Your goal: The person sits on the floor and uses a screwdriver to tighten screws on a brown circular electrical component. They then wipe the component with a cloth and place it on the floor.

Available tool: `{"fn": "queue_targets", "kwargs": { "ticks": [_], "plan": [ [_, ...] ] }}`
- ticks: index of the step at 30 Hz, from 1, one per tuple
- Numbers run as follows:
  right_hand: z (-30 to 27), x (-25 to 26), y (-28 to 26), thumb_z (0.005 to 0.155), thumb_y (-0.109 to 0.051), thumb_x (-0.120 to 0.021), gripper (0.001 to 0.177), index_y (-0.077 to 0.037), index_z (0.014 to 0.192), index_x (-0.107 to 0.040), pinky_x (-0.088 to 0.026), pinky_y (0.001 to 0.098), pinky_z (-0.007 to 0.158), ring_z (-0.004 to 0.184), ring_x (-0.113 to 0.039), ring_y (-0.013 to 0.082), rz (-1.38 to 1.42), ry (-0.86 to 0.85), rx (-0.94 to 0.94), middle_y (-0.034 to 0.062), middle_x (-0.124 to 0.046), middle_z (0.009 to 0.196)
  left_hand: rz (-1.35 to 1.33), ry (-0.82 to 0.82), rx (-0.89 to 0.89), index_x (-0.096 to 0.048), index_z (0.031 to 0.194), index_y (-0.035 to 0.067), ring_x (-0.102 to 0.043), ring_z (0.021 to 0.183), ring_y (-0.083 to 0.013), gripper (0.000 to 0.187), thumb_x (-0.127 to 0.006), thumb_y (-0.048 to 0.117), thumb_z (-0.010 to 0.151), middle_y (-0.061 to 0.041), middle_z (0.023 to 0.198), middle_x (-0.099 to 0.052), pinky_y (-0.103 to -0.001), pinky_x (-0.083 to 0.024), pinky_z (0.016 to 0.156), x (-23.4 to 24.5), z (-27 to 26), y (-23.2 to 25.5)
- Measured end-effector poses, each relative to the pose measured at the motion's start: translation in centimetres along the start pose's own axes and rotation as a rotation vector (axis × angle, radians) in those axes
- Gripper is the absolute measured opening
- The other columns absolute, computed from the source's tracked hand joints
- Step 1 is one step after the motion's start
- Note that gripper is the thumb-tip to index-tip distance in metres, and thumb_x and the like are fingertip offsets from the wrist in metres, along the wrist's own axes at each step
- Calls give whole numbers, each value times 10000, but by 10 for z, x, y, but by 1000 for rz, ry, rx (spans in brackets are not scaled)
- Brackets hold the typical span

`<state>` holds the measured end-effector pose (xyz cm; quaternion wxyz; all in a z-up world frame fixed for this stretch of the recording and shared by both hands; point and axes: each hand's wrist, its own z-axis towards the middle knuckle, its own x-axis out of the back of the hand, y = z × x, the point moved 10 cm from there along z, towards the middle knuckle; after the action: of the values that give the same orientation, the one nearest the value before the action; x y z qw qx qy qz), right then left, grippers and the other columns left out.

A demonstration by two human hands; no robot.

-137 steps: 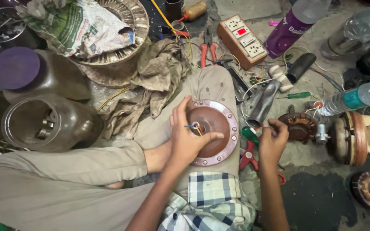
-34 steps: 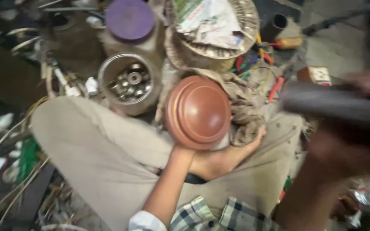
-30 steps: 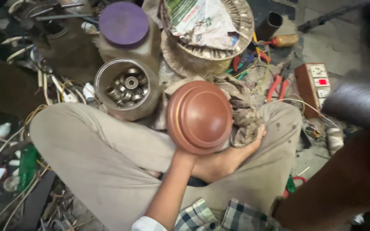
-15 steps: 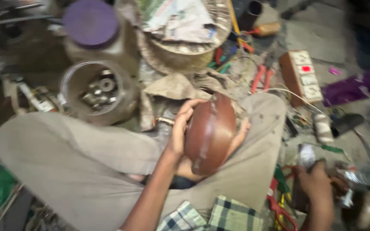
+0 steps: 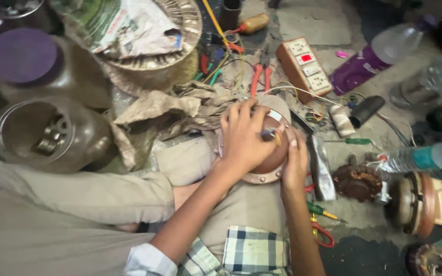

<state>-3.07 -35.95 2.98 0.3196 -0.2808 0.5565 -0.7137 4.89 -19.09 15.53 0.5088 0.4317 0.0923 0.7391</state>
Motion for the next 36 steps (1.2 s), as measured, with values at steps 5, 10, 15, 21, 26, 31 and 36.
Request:
{"fn": "queue_targets", "kwargs": {
  "ticks": [5, 10, 15, 21, 26, 31, 36],
  "plan": [
    [5, 4, 25, 1033, -162, -429, 401, 39, 1338, -595, -445, 341, 1088, 1251, -594, 225, 2, 90, -39, 156, -627, 1359, -585, -192, 61, -586, 1390, 73, -571, 1308, -342, 468, -673, 138, 934, -154, 1369, -634, -475, -403, 1150, -14, -19, -7],
    [-3, 9, 18, 1042, -158, -472, 352, 44, 1281, -635, -486, 320, 1012, 1142, -642, 214, -73, 187, -45, 147, -683, 1248, -815, -225, 343, -689, 1271, 65, -754, 1143, -252, 393, -513, -65, 944, -149, 1255, -725, -385, -595, 1044, -33, -47, -40],
    [0, 10, 14, 1037, -156, -483, 344, 48, 1258, -650, -491, 302, 990, 1114, -646, 198, -57, 206, -34, 140, -694, 1217, -824, -45, 368, -675, 972, -18, -686, 898, -256, 208, -811, 7, 817, -137, 951, -713, -368, -558, 890, -36, -41, -50],
    [0, 7, 11, 1034, -158, -496, 336, 48, 1250, -649, -505, 302, 962, 1078, -656, 191, -31, 216, -66, 135, -702, 1184, -474, -66, 263, -491, 1019, 40, -552, 875, -240, 709, -994, 230, 558, -85, 943, -526, -355, -495, 809, -18, -26, -36],
    [-1, 6, 4, 1038, -156, -501, 329, 51, 1246, -651, -502, 303, 970, 1086, -658, 191, -48, 222, -53, 138, -703, 1191, -569, -103, 264, -488, 1190, 42, -598, 1042, -239, 767, -965, 233, 620, -101, 1106, -556, -369, -499, 945, -13, -24, -34],
    [-1, 5, 5, 1044, -157, -505, 319, 44, 1245, -651, -508, 292, 962, 1078, -655, 183, 16, 213, -57, 131, -700, 1189, -935, -272, 275, -464, 1460, 19, -582, 1318, -240, 666, -793, 126, 891, -139, 1390, -599, -370, -464, 1148, -25, -35, -27],
    [-2, 5, 7, 1039, -168, -516, 314, 35, 1236, -653, -512, 284, 944, 1061, -653, 169, 39, 221, -97, 117, -699, 1178, -1065, -290, 249, -341, 1570, 34, -498, 1445, -255, 722, -683, 20, 934, -154, 1506, -529, -374, -383, 1211, -30, -38, -26]
  ]
}}
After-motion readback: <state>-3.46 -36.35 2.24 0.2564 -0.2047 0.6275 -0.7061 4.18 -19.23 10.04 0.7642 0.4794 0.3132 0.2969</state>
